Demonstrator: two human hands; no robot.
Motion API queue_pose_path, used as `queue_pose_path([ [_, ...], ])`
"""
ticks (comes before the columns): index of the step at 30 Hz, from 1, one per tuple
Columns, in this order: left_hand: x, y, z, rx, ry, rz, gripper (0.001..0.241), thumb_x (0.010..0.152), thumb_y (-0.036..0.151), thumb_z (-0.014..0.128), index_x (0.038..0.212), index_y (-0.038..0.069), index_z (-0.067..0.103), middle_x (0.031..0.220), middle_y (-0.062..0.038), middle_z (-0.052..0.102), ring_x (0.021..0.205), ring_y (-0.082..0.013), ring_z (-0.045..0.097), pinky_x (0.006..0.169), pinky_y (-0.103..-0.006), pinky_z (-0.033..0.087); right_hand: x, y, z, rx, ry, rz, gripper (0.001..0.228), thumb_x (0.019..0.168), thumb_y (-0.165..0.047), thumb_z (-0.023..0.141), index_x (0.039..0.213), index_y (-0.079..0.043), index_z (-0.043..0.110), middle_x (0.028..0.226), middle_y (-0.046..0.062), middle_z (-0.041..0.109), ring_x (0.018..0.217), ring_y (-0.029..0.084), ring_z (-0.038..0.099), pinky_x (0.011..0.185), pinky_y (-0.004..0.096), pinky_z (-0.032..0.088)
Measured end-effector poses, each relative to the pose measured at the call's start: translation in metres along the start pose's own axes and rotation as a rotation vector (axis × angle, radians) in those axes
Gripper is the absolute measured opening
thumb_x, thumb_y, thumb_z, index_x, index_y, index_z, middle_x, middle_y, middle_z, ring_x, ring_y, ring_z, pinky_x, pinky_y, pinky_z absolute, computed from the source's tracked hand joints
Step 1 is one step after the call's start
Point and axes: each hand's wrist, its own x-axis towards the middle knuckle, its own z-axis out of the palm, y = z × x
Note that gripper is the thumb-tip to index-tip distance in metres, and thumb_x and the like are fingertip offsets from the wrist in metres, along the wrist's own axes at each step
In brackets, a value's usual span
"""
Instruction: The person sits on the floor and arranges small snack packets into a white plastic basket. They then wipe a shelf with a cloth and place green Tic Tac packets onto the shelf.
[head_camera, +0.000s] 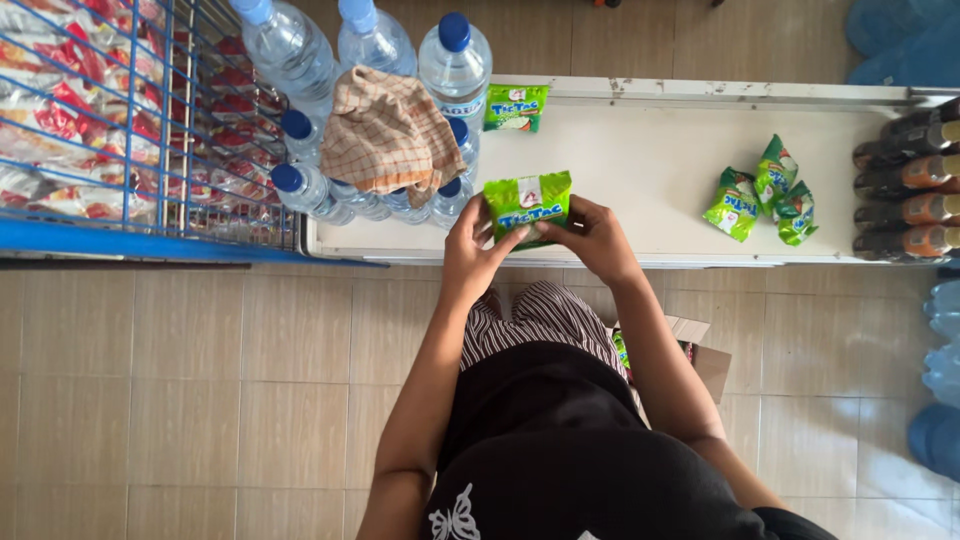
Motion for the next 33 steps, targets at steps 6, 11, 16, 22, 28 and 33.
queue_pose_path([
  [6, -0.003, 0.013, -0.008, 0.186, 0.065, -0.012, 0.061, 0.091, 0.023, 0.078, 0.147, 0.013, 0.054, 0.153, -0.014, 0.054, 0.145, -0.0294, 0.049, 0.114, -0.0502, 0.043, 0.066, 0.078, -0.020, -0.359, 0.378, 0.116, 0.027, 0.090, -0.020, 0.082, 0.109, -0.002, 0.075, 0.092, 0.005, 0.077, 0.068, 0.011, 0.054, 0.060, 0.029, 0.045],
  [11, -0.008, 0.021, -0.016, 0.207, 0.087, -0.113, 0.049, 0.095, 0.026, 0.073, 0.140, 0.012, 0.061, 0.147, -0.012, 0.062, 0.138, -0.0256, 0.057, 0.113, -0.0465, 0.046, 0.139, 0.127, -0.019, -0.357, 0.326, -0.033, 0.030, 0.088, -0.020, 0.080, 0.113, -0.004, 0.072, 0.098, 0.003, 0.078, 0.072, 0.010, 0.061, 0.067, 0.028, 0.053],
  [16, -0.008, 0.021, -0.020, 0.157, 0.133, -0.047, 0.040, 0.101, 0.018, 0.066, 0.138, 0.006, 0.061, 0.140, -0.013, 0.067, 0.130, -0.0242, 0.065, 0.110, -0.0390, 0.051, 0.172, 0.143, -0.015, -0.392, 0.289, -0.011, 0.037, 0.092, -0.021, 0.080, 0.121, -0.002, 0.067, 0.109, 0.008, 0.074, 0.075, 0.013, 0.063, 0.068, 0.029, 0.054],
  [22, -0.011, 0.018, -0.025, 0.081, 0.174, -0.012, 0.034, 0.104, 0.011, 0.061, 0.137, 0.001, 0.062, 0.134, -0.015, 0.069, 0.125, -0.0221, 0.068, 0.109, -0.0346, 0.053, 0.178, 0.141, -0.012, -0.166, 0.347, 0.082, 0.036, 0.093, -0.015, 0.077, 0.119, 0.002, 0.058, 0.114, 0.012, 0.070, 0.078, 0.015, 0.074, 0.061, 0.028, 0.056],
  [28, -0.015, 0.017, -0.023, 0.056, 0.190, -0.045, 0.033, 0.105, 0.011, 0.059, 0.136, 0.000, 0.061, 0.131, -0.015, 0.070, 0.123, -0.0215, 0.068, 0.109, -0.0342, 0.053, 0.177, 0.146, -0.006, -0.139, 0.385, 0.063, 0.035, 0.096, -0.014, 0.076, 0.116, 0.003, 0.053, 0.113, 0.013, 0.070, 0.079, 0.014, 0.075, 0.065, 0.027, 0.058],
  [33, -0.017, 0.011, -0.019, 0.044, 0.166, -0.049, 0.034, 0.105, 0.011, 0.059, 0.137, 0.000, 0.061, 0.130, -0.015, 0.071, 0.122, -0.0217, 0.069, 0.108, -0.0342, 0.055, 0.177, 0.156, -0.005, -0.138, 0.407, 0.016, 0.041, 0.092, -0.012, 0.079, 0.118, 0.004, 0.052, 0.116, 0.013, 0.068, 0.079, 0.015, 0.075, 0.064, 0.026, 0.060],
])
